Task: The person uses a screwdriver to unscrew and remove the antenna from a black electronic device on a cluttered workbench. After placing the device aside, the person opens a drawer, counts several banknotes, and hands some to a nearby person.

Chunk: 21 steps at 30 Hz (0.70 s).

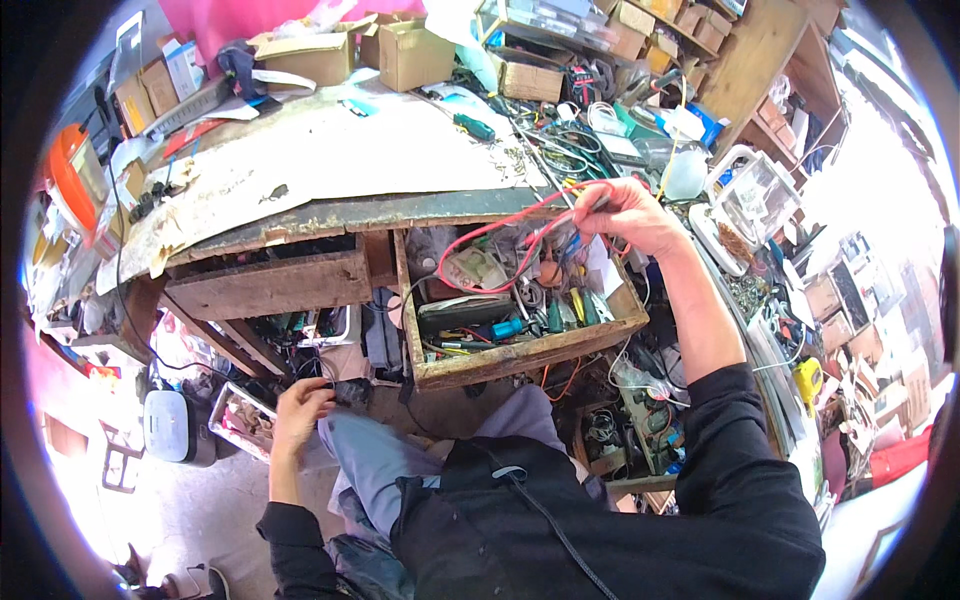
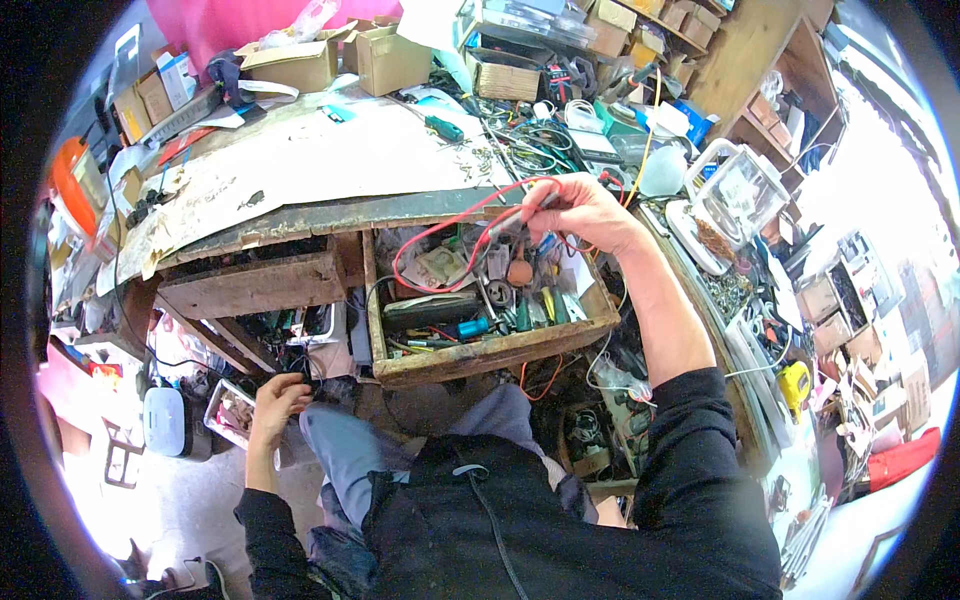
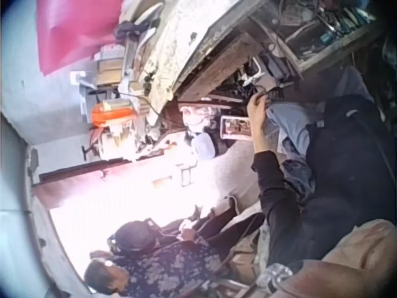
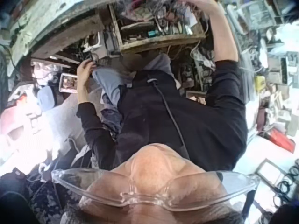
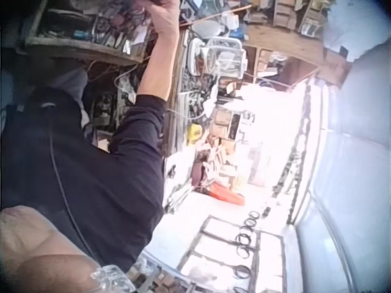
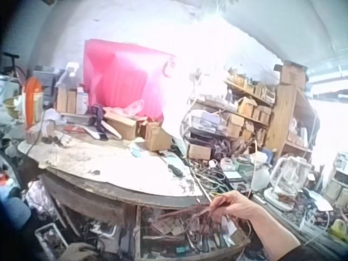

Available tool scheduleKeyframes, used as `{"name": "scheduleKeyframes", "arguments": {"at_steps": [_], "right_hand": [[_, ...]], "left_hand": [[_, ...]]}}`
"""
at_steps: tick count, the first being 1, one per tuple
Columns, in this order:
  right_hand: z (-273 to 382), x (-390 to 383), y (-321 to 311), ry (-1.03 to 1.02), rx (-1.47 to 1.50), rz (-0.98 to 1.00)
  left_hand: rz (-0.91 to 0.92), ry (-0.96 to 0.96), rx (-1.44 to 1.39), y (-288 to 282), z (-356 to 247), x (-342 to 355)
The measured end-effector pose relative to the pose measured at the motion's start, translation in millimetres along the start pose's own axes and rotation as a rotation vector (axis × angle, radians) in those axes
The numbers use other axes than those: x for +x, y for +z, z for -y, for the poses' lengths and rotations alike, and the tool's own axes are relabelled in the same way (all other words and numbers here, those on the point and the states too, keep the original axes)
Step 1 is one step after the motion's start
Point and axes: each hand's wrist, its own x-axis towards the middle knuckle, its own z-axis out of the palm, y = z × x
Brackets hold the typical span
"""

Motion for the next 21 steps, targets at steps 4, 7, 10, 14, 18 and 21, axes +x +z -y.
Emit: {"name": "scheduleKeyframes", "arguments": {"at_steps": [4, 7, 10, 14, 18, 21], "right_hand": [[-4.1, 2.7, -10.9, -0.107, 0.214, -0.060], [-2.5, 2.6, -16.8, -0.221, 0.347, -0.202], [0.1, 17.7, -36.1, -0.379, 0.460, -0.362], [25.9, 44.1, -127.1, -0.523, 0.619, -0.711], [27.5, 72.3, -196.6, -0.569, 0.620, -1.114], [-4.2, 80.7, -218.8, -0.418, 0.123, -1.159]], "left_hand": [[0.115, 0.186, -0.023, 54.5, -21.1, 7.0], [0.197, 0.337, -0.044, 93.6, -35.5, 16.3], [0.131, 0.381, -0.017, 105.8, -43.0, 21.8], [0.068, 0.362, -0.014, 77.9, -35.2, 29.3], [0.044, 0.186, -0.023, 47.0, -40.9, 4.0], [0.021, 0.141, -0.024, 31.9, -32.9, -0.2]]}}
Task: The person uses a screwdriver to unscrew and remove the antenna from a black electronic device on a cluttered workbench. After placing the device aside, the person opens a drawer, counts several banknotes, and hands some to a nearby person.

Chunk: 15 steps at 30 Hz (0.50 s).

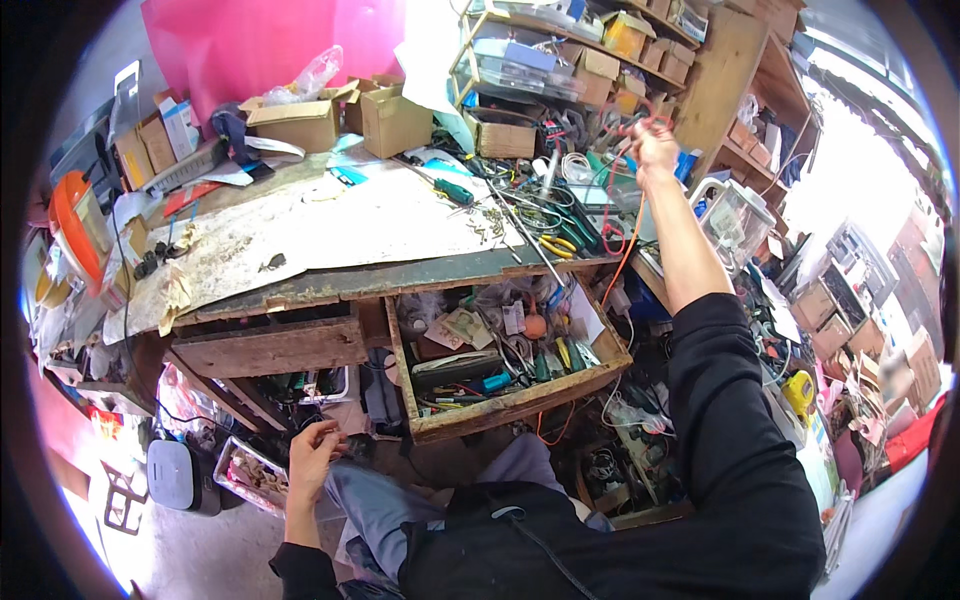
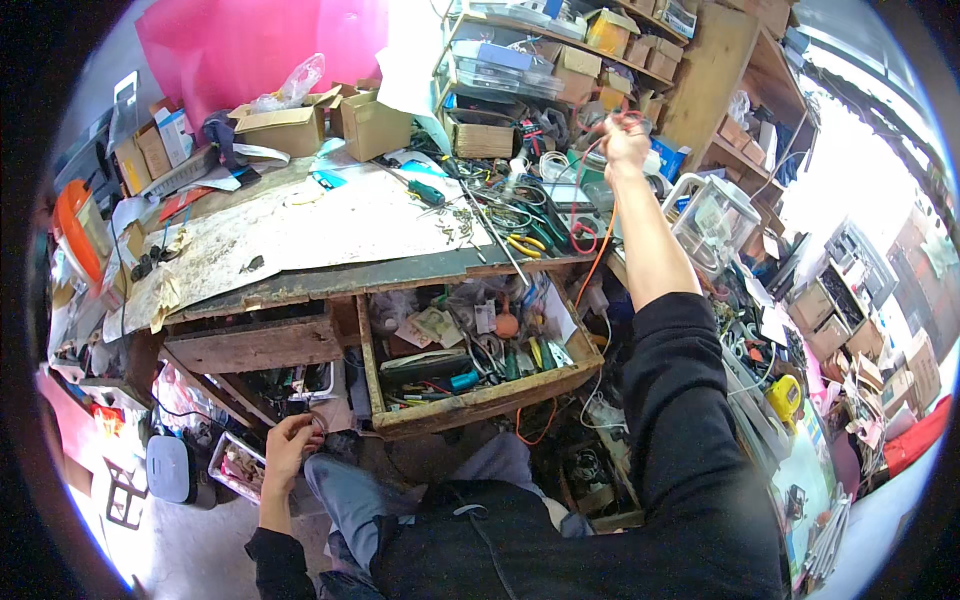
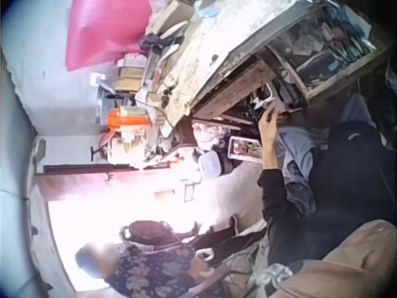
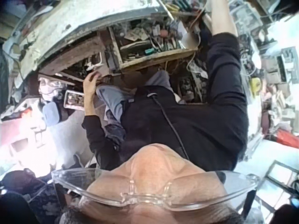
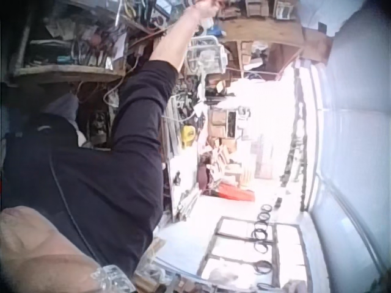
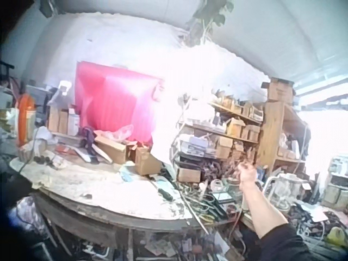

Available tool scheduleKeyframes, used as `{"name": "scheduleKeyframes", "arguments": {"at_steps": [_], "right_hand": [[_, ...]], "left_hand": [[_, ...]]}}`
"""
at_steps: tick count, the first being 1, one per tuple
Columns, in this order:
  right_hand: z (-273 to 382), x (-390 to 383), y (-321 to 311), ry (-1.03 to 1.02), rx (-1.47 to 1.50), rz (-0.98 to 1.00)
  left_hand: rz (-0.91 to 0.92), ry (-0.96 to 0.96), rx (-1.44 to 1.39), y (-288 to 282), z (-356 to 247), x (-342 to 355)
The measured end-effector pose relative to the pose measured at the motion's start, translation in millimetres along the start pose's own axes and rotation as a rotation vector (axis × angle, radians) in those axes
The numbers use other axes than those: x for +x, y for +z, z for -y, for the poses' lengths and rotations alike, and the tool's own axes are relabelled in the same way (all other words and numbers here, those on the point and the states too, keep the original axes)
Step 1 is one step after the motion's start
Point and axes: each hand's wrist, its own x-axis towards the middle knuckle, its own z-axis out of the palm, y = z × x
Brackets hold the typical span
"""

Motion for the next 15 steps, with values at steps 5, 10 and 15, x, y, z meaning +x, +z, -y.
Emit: {"name": "scheduleKeyframes", "arguments": {"at_steps": [5, 10, 15], "right_hand": [[-17.0, -27.4, 29.8, 0.410, -0.934, 0.490], [-7.4, -67.5, 53.2, -0.217, -1.430, 0.586], [19.1, -152.7, 76.2, -0.191, -1.122, 1.071]], "left_hand": [[-0.083, -0.018, -0.035, -26.3, 11.2, -16.3], [-0.136, -0.084, -0.065, -31.9, 16.0, -21.2], [-0.133, -0.108, -0.089, -31.7, 28.0, -23.6]]}}
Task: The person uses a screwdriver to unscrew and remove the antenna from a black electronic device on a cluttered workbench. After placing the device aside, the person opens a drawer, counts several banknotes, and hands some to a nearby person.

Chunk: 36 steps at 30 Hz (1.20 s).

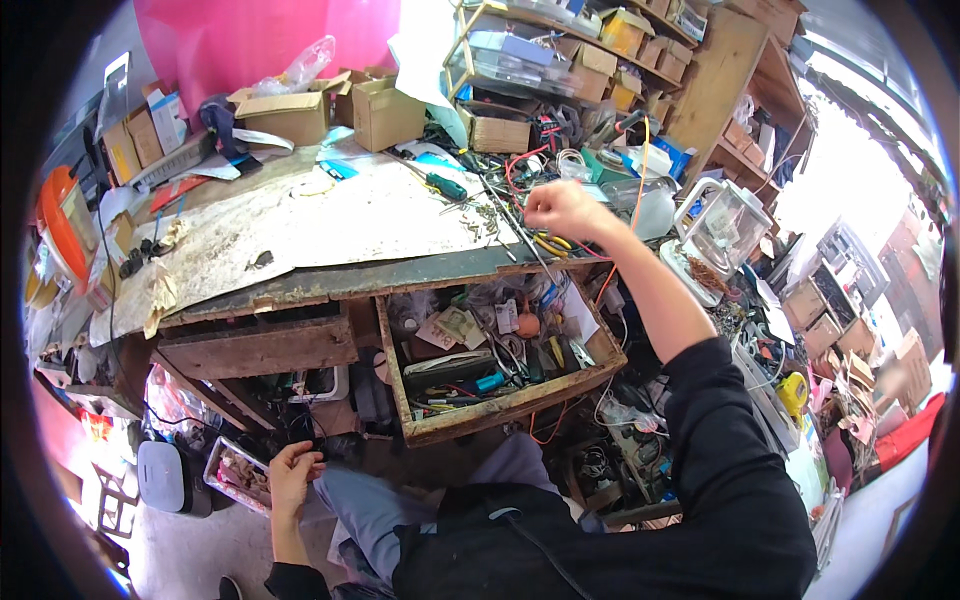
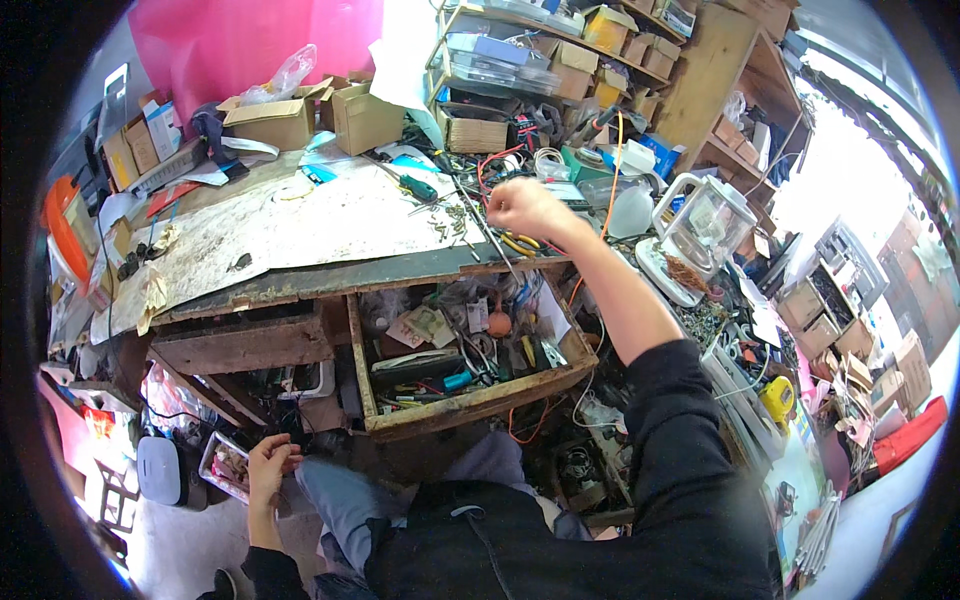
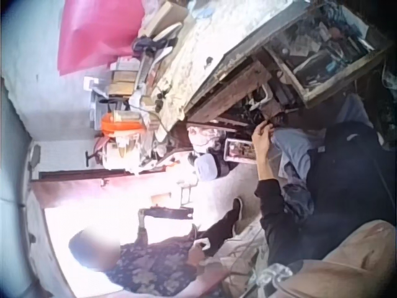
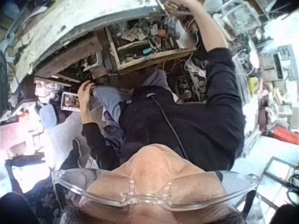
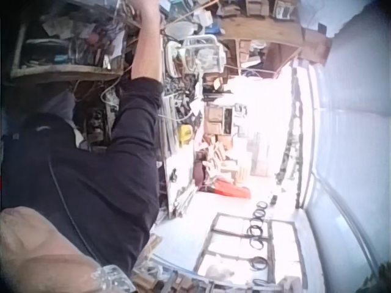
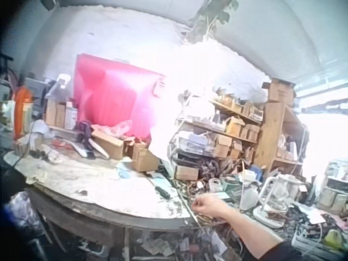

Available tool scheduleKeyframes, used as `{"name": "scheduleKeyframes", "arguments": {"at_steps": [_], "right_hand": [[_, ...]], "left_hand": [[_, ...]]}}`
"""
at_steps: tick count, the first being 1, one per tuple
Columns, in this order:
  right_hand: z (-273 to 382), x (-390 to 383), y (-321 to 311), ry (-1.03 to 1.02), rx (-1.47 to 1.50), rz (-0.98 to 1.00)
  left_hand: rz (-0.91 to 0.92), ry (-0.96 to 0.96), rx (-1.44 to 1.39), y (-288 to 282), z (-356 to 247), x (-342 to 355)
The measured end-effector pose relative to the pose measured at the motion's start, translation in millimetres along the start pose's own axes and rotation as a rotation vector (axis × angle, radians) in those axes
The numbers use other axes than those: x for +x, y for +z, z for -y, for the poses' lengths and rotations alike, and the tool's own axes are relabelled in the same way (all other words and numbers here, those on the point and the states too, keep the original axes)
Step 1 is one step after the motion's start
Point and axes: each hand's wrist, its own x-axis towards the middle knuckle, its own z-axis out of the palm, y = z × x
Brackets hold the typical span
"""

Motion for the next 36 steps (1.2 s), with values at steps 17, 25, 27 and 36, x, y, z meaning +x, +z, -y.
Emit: {"name": "scheduleKeyframes", "arguments": {"at_steps": [17, 25, 27, 36], "right_hand": [[22.1, 8.8, 55.5, -0.039, -0.036, -0.077], [3.1, 43.7, 84.7, -0.040, -0.232, -0.370], [18.4, 40.4, 89.3, -0.159, -0.124, -0.374], [52.1, 26.7, 86.6, -0.080, -0.245, -0.236]], "left_hand": [[0.007, -0.011, -0.039, -4.4, 14.6, 2.2], [0.008, 0.011, -0.063, -7.6, 11.3, 3.2], [-0.009, 0.006, -0.066, -8.8, 10.4, 2.6], [-0.004, 0.009, -0.047, -17.7, 24.2, 6.5]]}}
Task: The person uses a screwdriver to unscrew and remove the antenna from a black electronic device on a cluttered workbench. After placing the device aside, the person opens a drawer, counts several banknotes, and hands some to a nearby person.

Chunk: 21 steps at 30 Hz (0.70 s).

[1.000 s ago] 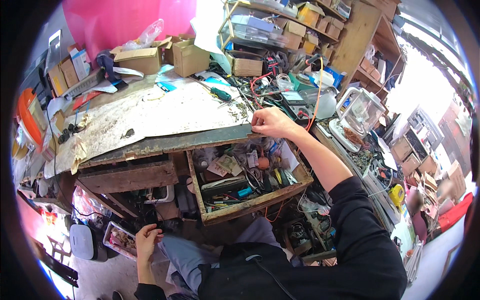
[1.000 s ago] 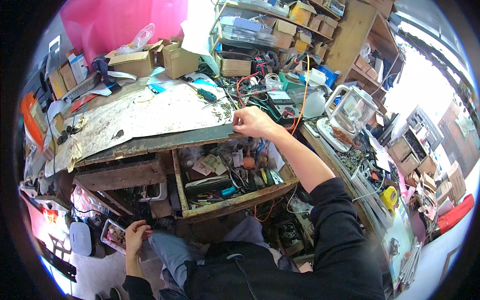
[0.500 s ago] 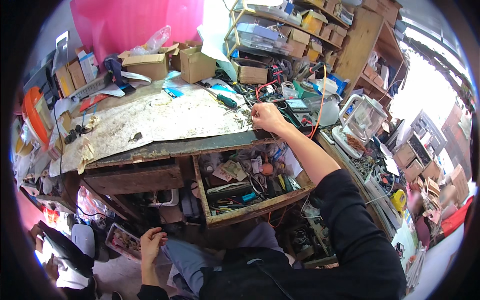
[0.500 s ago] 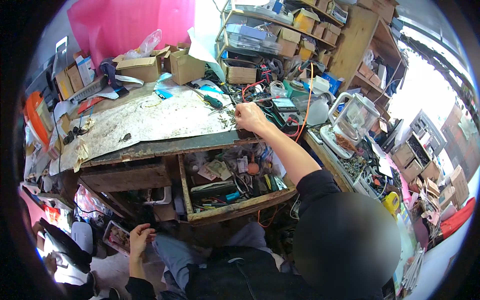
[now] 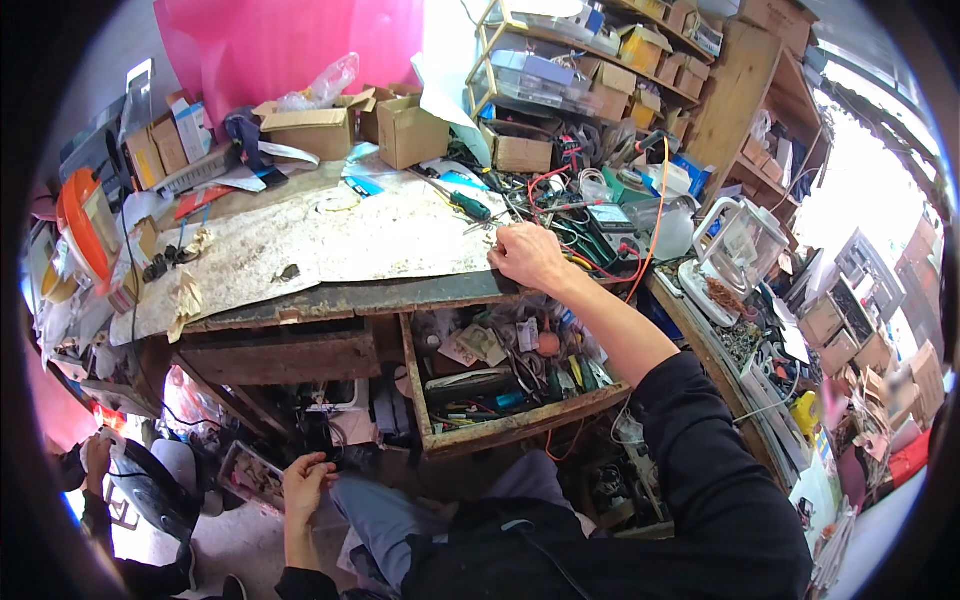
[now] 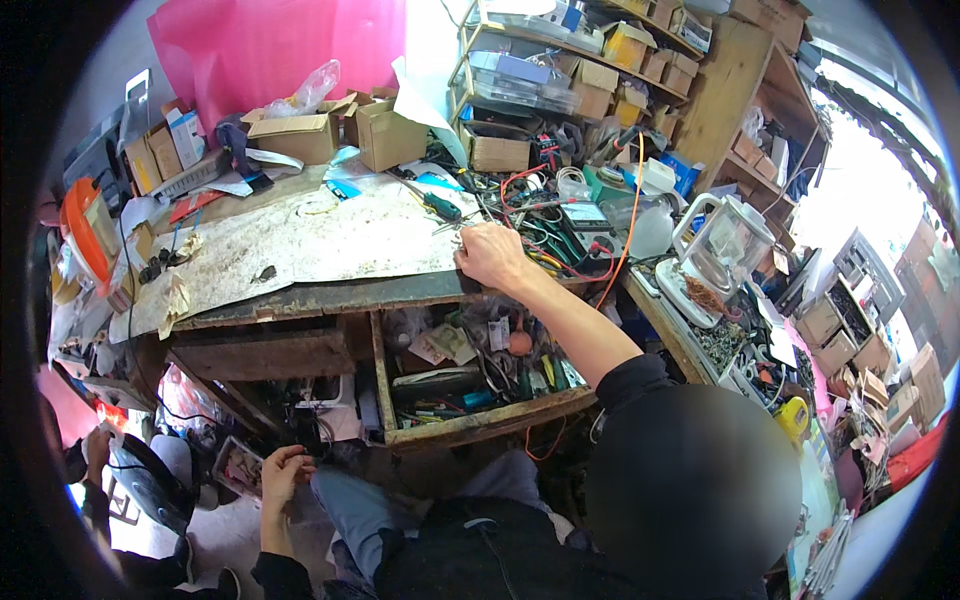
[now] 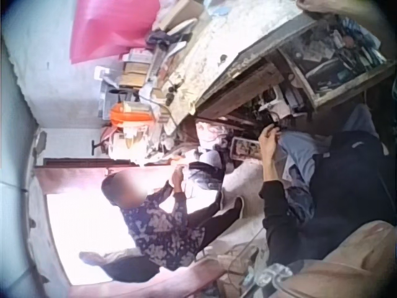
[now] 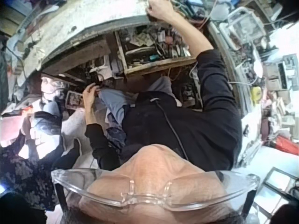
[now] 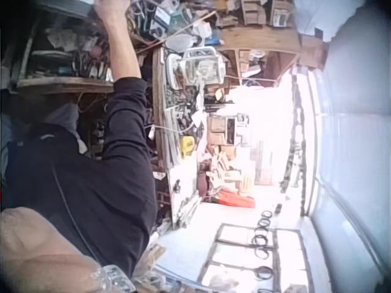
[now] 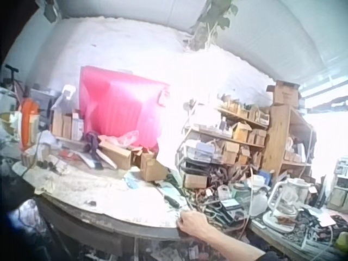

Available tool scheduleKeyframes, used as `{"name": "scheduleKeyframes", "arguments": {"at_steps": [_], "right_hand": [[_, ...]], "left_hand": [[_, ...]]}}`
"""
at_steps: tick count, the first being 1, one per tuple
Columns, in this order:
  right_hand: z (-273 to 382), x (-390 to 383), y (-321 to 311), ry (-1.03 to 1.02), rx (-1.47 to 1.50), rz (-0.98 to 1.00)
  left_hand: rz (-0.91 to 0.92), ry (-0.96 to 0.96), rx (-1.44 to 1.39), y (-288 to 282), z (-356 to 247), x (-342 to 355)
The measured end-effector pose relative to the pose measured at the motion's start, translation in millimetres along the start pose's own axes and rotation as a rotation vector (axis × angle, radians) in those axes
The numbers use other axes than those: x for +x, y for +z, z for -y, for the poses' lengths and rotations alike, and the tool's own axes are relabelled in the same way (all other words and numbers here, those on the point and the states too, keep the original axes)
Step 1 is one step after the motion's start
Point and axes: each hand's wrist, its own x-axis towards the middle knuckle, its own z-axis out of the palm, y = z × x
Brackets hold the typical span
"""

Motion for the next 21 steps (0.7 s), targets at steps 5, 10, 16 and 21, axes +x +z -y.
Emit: {"name": "scheduleKeyframes", "arguments": {"at_steps": [5, 10, 16, 21], "right_hand": [[-7.8, 3.6, -1.1, 0.065, -0.129, 0.100], [3.5, 11.1, -22.5, 0.046, -0.111, 0.145], [-8.9, -7.6, -35.0, 0.073, -0.124, -0.015], [-5.5, -57.5, -68.0, -0.068, 0.463, 0.240]], "left_hand": [[0.035, 0.028, 0.032, 3.2, 7.4, 6.6], [0.021, -0.025, 0.027, 8.4, -4.1, -1.0], [0.009, -0.067, 0.037, 10.5, -7.8, -2.6], [-0.040, -0.066, 0.008, -0.6, 5.1, -7.1]]}}
